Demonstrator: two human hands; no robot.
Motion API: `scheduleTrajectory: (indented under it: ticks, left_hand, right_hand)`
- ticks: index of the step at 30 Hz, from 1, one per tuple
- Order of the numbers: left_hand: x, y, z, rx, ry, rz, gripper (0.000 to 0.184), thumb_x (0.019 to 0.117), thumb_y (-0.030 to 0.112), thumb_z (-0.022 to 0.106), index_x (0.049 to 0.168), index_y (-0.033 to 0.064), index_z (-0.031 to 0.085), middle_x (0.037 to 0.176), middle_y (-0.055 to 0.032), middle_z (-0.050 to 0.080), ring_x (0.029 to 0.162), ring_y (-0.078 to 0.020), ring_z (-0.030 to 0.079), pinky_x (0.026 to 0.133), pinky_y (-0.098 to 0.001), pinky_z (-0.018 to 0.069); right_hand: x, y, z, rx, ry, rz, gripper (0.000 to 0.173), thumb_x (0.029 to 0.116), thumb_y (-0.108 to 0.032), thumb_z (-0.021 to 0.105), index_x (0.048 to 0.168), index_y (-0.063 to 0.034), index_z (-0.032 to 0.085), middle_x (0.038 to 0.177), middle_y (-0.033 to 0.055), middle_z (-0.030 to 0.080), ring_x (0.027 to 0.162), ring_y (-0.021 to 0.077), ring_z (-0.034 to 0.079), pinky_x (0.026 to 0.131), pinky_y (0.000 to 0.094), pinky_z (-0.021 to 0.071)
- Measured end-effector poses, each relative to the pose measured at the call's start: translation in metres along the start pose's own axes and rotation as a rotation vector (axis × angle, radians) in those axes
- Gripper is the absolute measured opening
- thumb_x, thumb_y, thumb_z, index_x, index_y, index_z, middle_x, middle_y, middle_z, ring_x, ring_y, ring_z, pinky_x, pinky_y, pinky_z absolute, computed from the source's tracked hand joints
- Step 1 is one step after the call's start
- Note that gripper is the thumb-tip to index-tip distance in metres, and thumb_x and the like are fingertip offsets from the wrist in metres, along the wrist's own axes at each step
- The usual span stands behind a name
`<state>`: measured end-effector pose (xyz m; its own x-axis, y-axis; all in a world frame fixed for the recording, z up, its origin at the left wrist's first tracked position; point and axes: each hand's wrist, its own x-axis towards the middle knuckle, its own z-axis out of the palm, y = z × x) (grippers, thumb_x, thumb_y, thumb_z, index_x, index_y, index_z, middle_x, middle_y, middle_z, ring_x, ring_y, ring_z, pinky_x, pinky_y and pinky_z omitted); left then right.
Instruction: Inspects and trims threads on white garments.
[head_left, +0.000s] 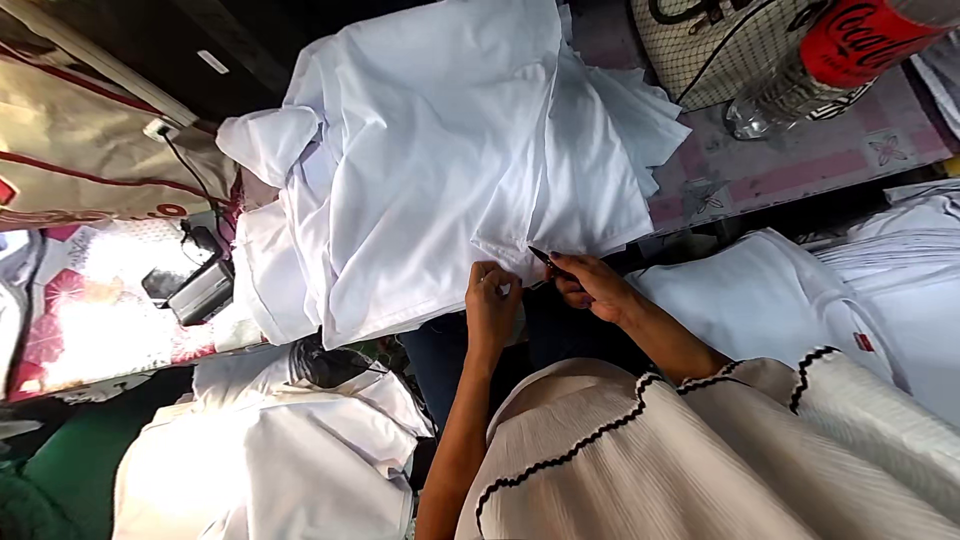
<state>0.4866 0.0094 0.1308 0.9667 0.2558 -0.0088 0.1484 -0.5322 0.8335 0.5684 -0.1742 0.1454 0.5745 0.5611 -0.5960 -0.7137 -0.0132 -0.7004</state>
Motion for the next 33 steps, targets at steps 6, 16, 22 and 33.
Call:
scheduleTrajectory:
  ticks: [6, 16, 22, 33]
  left_hand:
    - [-0.025, 0.028, -0.067, 0.259, -0.379, -0.049, 0.017, 0.0957, 0.008, 0.065, 0.101, -0.0052, 0.074, 0.103, -0.02, 0.071, 0.088, -0.0279, 0.071, 0.083, -0.0415, 0.0578]
    - [0.03, 0.036, -0.026, -0.183, -0.145, -0.18, 0.036, 0.0983, 0.008, 0.067, 0.13, -0.0077, 0.063, 0.11, -0.0199, 0.072, 0.086, -0.024, 0.073, 0.083, -0.0422, 0.0615]
    - [0.039, 0.032, 0.007, -0.512, -0.126, -0.235, 0.01, 0.0972, 0.003, 0.067, 0.098, -0.0052, 0.072, 0.073, -0.0053, 0.072, 0.059, -0.0073, 0.067, 0.061, -0.0241, 0.0589]
    - [0.028, 0.034, 0.011, -0.708, -0.056, -0.174, 0.008, 0.0971, -0.001, 0.065, 0.098, -0.0054, 0.071, 0.078, -0.0061, 0.074, 0.061, -0.0101, 0.07, 0.064, -0.0269, 0.0617]
  right_hand:
    - [0.012, -0.002, 0.023, -1.114, 0.375, -0.75, 0.033, 0.0982, -0.03, 0.069, 0.105, 0.0017, 0.07, 0.071, 0.0116, 0.066, 0.058, 0.0257, 0.063, 0.054, 0.0444, 0.0511]
    - [0.027, -0.019, 0.019, -0.819, 0.337, -0.574, 0.022, 0.1023, -0.021, 0.065, 0.098, -0.0008, 0.07, 0.07, 0.0103, 0.059, 0.056, 0.019, 0.052, 0.053, 0.0371, 0.0442]
    - [0.015, -0.041, 0.015, -0.226, 0.148, -0.344, 0.022, 0.0997, -0.015, 0.066, 0.08, -0.0098, 0.059, 0.052, -0.0073, 0.039, 0.04, -0.0002, 0.028, 0.039, 0.0157, 0.0247]
    - [0.009, -0.04, 0.025, -0.169, 0.15, -0.343, 0.02, 0.0978, -0.009, 0.067, 0.079, -0.0081, 0.06, 0.052, -0.0062, 0.041, 0.04, -0.0003, 0.031, 0.039, 0.015, 0.0269]
